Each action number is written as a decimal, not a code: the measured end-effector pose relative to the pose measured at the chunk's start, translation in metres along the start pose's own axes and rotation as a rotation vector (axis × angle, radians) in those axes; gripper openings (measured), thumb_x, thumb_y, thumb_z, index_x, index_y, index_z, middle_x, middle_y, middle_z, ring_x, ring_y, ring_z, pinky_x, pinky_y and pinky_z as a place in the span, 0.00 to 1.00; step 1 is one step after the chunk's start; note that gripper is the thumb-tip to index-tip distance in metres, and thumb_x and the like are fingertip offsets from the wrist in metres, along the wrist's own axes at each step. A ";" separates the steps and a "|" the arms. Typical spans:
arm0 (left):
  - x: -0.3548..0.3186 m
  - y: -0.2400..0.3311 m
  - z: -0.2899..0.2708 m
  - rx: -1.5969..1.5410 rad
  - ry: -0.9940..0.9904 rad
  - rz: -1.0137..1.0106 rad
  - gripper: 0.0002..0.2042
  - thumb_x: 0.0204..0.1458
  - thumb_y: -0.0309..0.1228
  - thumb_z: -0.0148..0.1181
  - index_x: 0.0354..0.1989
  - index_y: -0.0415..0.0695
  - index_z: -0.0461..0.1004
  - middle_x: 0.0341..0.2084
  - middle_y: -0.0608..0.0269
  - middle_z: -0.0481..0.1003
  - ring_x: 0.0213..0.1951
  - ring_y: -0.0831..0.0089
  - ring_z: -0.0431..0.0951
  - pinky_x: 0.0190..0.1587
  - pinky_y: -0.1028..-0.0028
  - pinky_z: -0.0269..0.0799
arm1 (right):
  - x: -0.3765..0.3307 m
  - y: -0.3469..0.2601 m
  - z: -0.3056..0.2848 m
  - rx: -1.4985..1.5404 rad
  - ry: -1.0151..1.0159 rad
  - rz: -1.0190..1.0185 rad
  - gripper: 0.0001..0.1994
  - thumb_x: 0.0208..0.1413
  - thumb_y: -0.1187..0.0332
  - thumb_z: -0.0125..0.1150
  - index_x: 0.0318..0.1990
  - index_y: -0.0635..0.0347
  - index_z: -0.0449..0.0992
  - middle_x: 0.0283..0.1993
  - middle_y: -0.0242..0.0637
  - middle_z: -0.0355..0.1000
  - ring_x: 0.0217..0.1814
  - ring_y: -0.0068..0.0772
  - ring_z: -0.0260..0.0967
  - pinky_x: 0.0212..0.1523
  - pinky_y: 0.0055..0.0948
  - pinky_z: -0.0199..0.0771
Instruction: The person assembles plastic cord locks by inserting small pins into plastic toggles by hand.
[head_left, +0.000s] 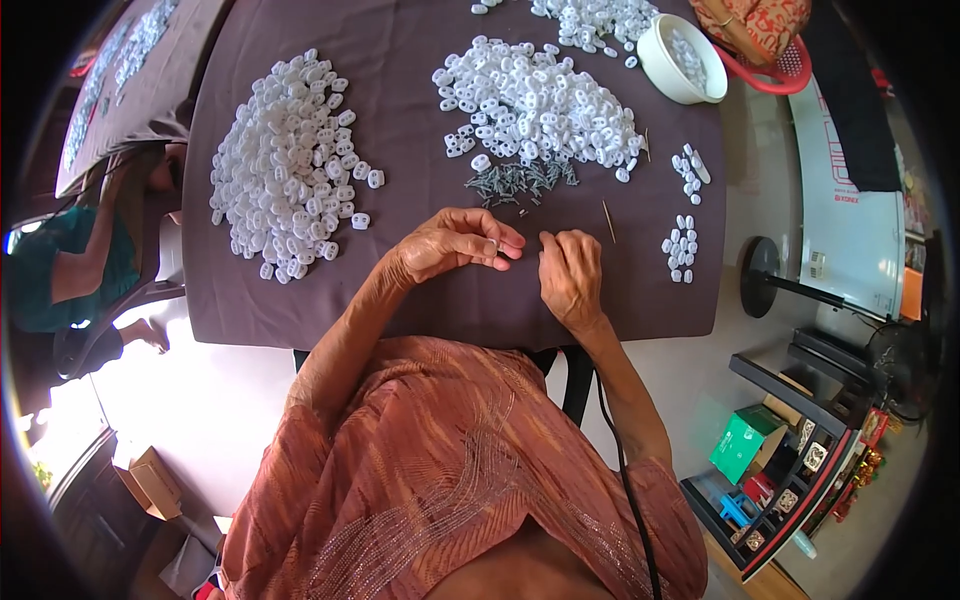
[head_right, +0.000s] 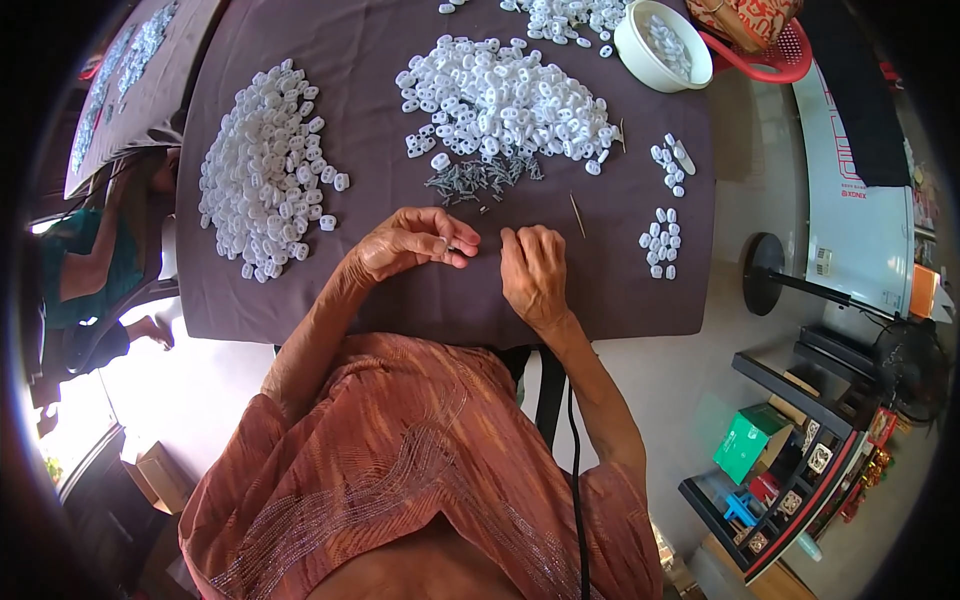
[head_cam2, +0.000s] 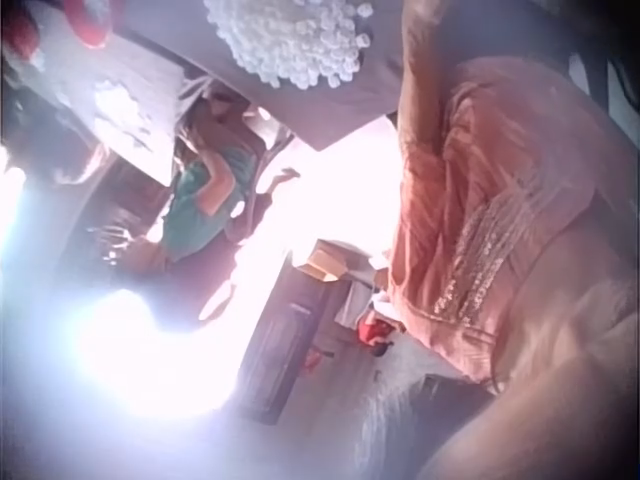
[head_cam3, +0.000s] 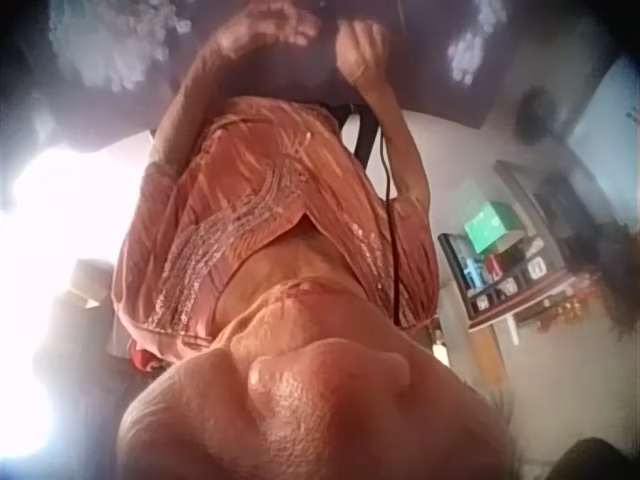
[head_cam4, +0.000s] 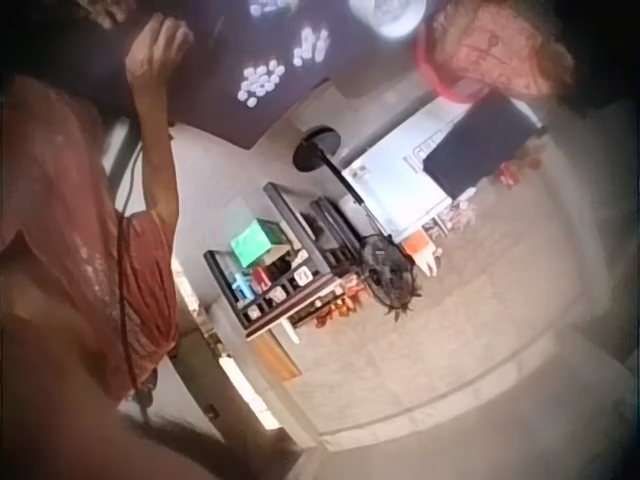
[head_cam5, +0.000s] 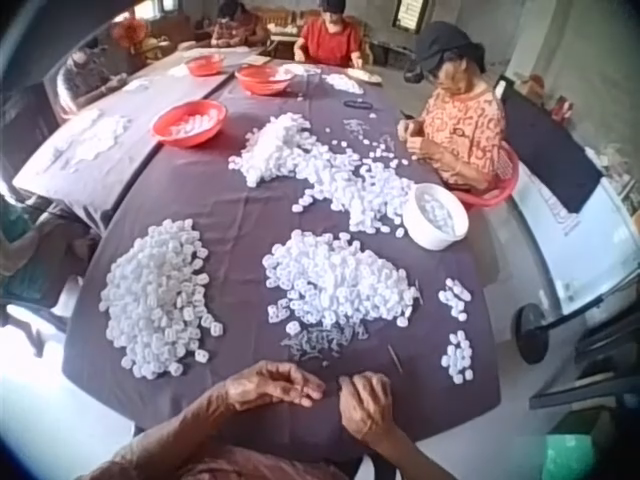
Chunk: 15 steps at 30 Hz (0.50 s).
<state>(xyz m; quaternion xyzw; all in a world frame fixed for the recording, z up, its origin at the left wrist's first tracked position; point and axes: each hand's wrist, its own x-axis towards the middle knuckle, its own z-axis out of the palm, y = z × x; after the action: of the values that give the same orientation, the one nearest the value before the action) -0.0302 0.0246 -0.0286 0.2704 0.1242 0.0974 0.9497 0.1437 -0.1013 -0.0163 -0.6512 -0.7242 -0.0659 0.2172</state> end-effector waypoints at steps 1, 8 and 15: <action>0.000 0.000 0.000 0.001 -0.002 -0.002 0.04 0.44 0.19 0.53 0.29 0.38 0.69 0.42 0.47 0.69 0.44 0.62 0.71 0.47 0.64 0.67 | -0.004 0.000 0.001 -0.010 0.022 -0.014 0.12 0.39 0.77 0.56 0.36 0.66 0.69 0.32 0.39 0.61 0.37 0.39 0.61 0.39 0.35 0.61; -0.001 0.001 0.004 0.037 -0.036 -0.043 0.02 0.43 0.19 0.53 0.27 0.38 0.68 0.43 0.45 0.67 0.46 0.60 0.70 0.49 0.63 0.65 | -0.002 0.006 0.002 0.009 0.054 -0.042 0.12 0.39 0.78 0.54 0.36 0.68 0.70 0.34 0.41 0.62 0.39 0.41 0.62 0.41 0.38 0.62; -0.018 0.006 0.002 0.068 -0.034 -0.077 0.03 0.42 0.21 0.54 0.26 0.37 0.67 0.42 0.44 0.67 0.44 0.58 0.70 0.47 0.61 0.66 | -0.001 0.009 0.007 -0.041 0.082 -0.062 0.12 0.37 0.76 0.54 0.34 0.68 0.69 0.34 0.42 0.62 0.38 0.39 0.61 0.41 0.37 0.60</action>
<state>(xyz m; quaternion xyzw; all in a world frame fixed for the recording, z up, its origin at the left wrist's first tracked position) -0.0479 0.0240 -0.0201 0.2994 0.1215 0.0519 0.9449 0.1509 -0.0984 -0.0246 -0.6296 -0.7329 -0.1139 0.2311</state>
